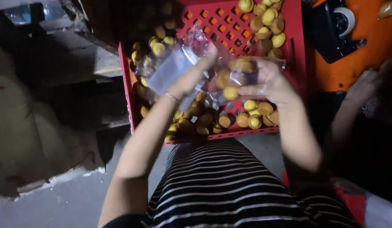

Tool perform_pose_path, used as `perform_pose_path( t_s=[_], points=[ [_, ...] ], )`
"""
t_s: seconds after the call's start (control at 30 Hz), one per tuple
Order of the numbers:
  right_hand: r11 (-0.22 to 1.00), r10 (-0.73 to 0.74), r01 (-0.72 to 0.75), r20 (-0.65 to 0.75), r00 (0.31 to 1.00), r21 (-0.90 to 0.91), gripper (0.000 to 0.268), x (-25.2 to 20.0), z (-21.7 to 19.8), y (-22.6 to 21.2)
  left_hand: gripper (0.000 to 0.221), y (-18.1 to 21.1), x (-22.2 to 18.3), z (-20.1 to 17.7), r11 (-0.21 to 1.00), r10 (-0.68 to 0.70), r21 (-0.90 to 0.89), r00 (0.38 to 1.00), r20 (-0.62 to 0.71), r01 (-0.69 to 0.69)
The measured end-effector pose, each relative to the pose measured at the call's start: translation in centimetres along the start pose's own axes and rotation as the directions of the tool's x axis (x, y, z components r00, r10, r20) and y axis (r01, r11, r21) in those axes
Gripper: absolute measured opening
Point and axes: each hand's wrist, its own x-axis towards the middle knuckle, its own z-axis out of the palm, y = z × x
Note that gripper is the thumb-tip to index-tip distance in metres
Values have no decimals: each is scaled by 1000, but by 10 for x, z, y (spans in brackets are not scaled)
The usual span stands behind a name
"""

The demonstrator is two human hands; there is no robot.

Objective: Packing small round breads from a red plastic tray into a clear plastic bag.

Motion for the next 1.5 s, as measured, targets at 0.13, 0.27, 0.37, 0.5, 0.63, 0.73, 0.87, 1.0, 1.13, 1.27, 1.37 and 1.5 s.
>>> perform_pose_path(
  t_s=[0.13, 0.27, 0.37, 0.5, 0.63, 0.73, 0.87, 1.0, 1.13, 1.27, 1.37, 1.5],
  points=[
    [976, -31, 101, -341, 939, 190, 70, -10, -1, 40, 38, -31, 11, 31, 982, 161, 137, 946, -282, -127],
    [998, -43, 8, -535, 844, -67, 65, -39, -38, 93, 28, -45, -20, -6, 706, 347, 707, 882, -318, -23],
    [979, -84, -41, -583, 808, -197, 77, -35, -40, 127, 48, -27, -38, -52, 632, 301, 774, 906, -298, 44],
    [922, -147, -110, -600, 786, -371, 76, -15, -8, 146, 118, -29, -45, -85, 401, 205, 901, 942, -266, 167],
    [437, -387, -114, -301, 872, -892, 65, -13, 11, 144, 70, -16, -98, -56, 586, 486, 806, 833, -264, -87],
    [393, -331, -161, -302, 894, -905, 63, -15, 6, 149, 39, -106, -118, -1, 468, 622, 883, 721, -306, -29],
    [352, -249, -184, -281, 927, -918, 69, -13, -3, 157, 23, -155, -105, 52, 298, 666, 889, 592, -455, 348],
    [334, -289, -113, -216, 933, -936, 69, -9, -2, 142, 46, -133, -55, 27, 521, 301, 740, 720, -625, 425],
    [667, -254, -155, -418, 872, -729, 65, -2, -27, 155, 41, -127, -28, -1, 373, 608, 801, 528, -593, 469],
    [763, -171, -194, -482, 860, -617, 63, 1, -22, 144, 13, -128, -23, -31, 411, 740, 881, 479, -472, 234],
    [673, -299, -189, -497, 814, -715, 59, -6, -51, 168, 9, -60, -74, -15, 579, 682, 812, 501, -532, 74],
    [690, -419, -61, -467, 779, -722, 64, -27, -35, 100, 18, -37, -123, -23, 493, 659, 862, 595, -460, 121]
  ],
)
